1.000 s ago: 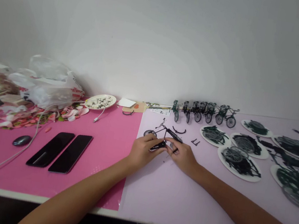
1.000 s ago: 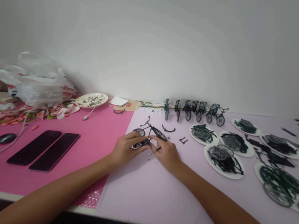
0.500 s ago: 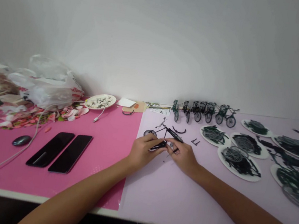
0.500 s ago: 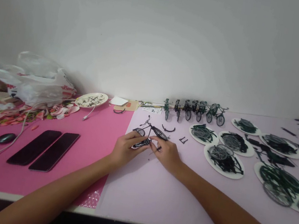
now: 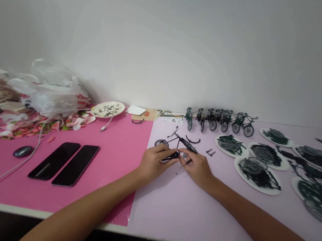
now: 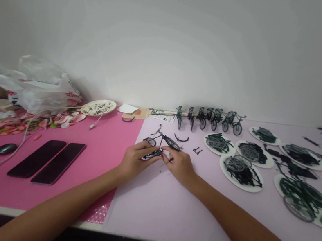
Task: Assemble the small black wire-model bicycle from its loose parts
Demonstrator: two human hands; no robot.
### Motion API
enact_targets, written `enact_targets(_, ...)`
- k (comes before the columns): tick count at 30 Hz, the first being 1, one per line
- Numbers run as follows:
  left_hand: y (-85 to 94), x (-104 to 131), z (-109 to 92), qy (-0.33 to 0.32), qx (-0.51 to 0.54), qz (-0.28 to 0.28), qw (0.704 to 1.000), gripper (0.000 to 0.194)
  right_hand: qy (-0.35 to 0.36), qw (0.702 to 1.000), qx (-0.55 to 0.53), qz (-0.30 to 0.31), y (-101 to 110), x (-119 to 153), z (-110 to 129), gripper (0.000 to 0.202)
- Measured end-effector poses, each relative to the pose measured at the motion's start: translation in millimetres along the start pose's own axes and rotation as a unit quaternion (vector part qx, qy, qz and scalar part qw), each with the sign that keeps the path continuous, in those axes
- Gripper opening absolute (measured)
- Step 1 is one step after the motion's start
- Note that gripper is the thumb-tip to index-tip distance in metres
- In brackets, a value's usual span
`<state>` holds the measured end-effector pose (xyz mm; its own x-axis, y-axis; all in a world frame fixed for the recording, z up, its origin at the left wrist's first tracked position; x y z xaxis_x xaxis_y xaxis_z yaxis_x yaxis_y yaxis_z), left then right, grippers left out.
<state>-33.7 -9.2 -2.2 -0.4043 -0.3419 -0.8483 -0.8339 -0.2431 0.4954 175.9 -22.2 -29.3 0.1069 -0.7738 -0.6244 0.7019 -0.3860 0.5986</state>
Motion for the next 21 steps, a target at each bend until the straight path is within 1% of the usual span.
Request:
enact_targets(13, 0.7, 0, 0, 0.005, 0.003, 0.004, 1.000, 0.031, -0.009, 1.000, 0.004, 0.001, -1, 0, -1, 0.028)
enact_targets(15, 0.8, 0, 0, 0.013, 0.006, 0.003, 1.000, 0.031, -0.007, 1.000, 0.000, 0.002, 0, 0, 0, 0.029)
enact_targets(18, 2.5, -2, 1, 0.053, 0.018, 0.005, 0.998, 0.032, 0.001, 1.000, 0.001, -0.013, 2, -1, 4, 0.031)
enact_targets(21, 5.6, -5, 3, 0.125, 0.041, 0.010, 0.991, 0.033, 0.006, 1.000, 0.000, -0.027, 4, -1, 11, 0.033)
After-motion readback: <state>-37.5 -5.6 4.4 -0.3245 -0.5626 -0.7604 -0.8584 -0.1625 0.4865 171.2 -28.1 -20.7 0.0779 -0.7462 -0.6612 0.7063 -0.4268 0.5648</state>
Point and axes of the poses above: each hand's wrist, its own x-axis away from the middle knuckle, its own y-axis out of the back of the hand, z = x × y, the point moved 1 cm from there along -x, towards the middle knuckle, and after that the axes turned 7 degrees about -y, right-handed, at the moved point
